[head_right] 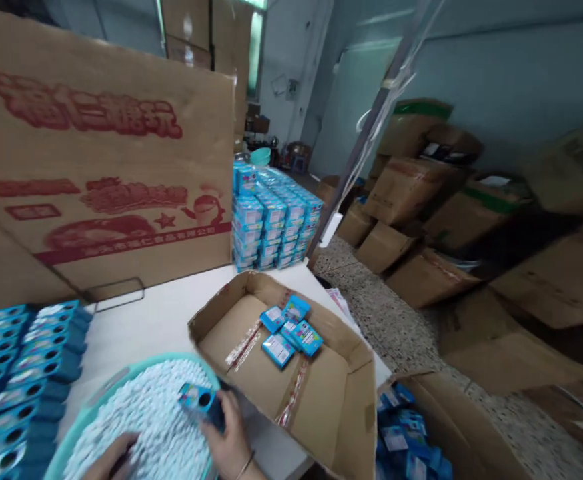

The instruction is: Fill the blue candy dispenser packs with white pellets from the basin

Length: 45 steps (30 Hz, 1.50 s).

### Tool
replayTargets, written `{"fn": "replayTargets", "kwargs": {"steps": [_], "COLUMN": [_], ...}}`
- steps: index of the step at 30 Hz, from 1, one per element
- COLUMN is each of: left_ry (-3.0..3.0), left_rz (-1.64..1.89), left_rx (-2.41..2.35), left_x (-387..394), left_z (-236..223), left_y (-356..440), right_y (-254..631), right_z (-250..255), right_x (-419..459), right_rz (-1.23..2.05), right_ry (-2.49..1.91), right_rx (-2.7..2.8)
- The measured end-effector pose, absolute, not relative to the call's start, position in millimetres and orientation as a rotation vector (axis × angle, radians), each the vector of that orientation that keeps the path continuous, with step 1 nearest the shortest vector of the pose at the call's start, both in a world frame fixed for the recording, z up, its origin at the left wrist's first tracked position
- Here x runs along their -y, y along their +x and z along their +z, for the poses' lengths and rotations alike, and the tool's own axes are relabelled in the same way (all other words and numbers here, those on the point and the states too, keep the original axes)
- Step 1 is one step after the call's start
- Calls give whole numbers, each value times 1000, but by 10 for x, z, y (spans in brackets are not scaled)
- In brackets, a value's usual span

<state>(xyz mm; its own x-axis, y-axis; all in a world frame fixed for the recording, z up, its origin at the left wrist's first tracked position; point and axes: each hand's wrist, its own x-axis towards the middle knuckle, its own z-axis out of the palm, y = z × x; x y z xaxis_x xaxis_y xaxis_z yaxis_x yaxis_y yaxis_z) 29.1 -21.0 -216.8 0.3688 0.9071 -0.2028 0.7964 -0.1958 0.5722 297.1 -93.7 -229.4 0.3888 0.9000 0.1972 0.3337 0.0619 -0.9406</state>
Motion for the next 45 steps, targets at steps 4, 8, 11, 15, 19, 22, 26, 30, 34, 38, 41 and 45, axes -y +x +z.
{"fn": "replayTargets", "kwargs": {"steps": [4,8,11,15,19,22,26,30,34,38,41,45], "left_ry": [2074,2160,2268,2449,2544,2569,2628,2549,2334,2148,2090,2034], "left_rz": [253,202,64,-296,-594,-688,-655,-565,-647,-344,-204,-83], "left_rx": [-1395,-1199,-1143,-1122,-1194,-1212,-1218,-1436,-1499,-1445,-1411,-1353], "left_x": [508,582,607,601,624,689,705,620,628,671,654,644], "left_z": [-1430,-858,-524,-190,52,189,181,-276,-1060,-1702,-1935,-1921], "left_y": [384,458,528,733,1042,1241,1172,683,403,666,867,771], "right_y": [3143,3160,3069,2950,2880,2852,2874,2988,3121,3184,3187,3187], "right_z": [-1905,-1902,-1875,-1786,-1776,-1808,-1834,-1822,-1796,-1775,-1768,-1778], "right_x": [1082,1145,1210,1240,1240,1255,1262,1254,1253,1251,1249,1245], "right_rz": [657,685,664,613,605,605,637,673,676,652,649,644], "right_ry": [-1463,-1499,-1463,-1443,-1425,-1409,-1409,-1452,-1481,-1522,-1558,-1592], "right_rx": [1291,1455,1581,1668,1711,1703,1659,1603,1557,1516,1463,1407]}}
